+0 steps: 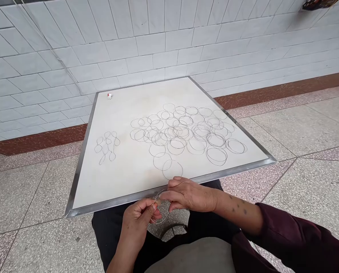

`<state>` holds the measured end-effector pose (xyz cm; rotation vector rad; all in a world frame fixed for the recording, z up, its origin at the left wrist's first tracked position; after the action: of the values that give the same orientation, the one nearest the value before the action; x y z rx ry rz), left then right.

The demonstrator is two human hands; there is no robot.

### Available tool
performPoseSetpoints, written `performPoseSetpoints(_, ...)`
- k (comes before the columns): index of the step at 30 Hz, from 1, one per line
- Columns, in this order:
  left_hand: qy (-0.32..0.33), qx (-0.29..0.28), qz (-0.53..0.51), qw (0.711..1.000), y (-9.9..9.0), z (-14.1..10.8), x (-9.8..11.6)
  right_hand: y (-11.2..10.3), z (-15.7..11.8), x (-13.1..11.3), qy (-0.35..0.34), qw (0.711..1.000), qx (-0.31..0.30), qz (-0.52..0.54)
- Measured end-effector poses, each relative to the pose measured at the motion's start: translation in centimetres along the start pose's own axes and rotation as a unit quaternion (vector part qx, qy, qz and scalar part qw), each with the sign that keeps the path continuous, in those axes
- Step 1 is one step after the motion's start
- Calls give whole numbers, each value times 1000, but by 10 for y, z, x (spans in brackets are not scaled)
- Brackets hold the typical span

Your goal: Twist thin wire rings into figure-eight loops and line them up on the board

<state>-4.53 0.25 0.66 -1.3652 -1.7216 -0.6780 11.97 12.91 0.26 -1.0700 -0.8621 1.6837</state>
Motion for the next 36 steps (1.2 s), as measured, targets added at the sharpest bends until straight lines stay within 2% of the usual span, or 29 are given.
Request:
performPoseSetpoints(4, 6, -1, 35, 999, 2, 0, 1, 5, 0, -1, -1, 1000, 13, 1)
performPoseSetpoints(10, 8, 5, 69, 998, 10, -1, 3, 1, 7, -3, 37, 999, 6, -9)
performPoseSetpoints(15, 61, 21, 140, 988, 12, 0, -2, 6, 12, -4, 57, 998, 33, -6)
performPoseSetpoints(21, 136, 63, 238, 960, 12, 0, -5, 14, 11, -3, 85, 995, 49, -6)
performPoseSetpoints(30, 183, 68, 265, 944, 18, 1, -3, 16, 12, -4, 139, 987, 64, 41)
performPoseSetpoints(36, 174, 43, 264, 948, 18, 4, -8, 18, 12, -6, 194, 979, 29, 55)
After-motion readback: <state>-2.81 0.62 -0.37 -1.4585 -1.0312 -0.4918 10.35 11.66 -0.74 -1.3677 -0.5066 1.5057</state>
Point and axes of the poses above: each hand's wrist, its own z-axis towards the middle knuckle, its own y-axis out of the palm, x = y × z, the point moved 2 cm from there along z, towards the middle knuckle, and after that the axes turned 7 degrees about -y, right-handed, at the moved point
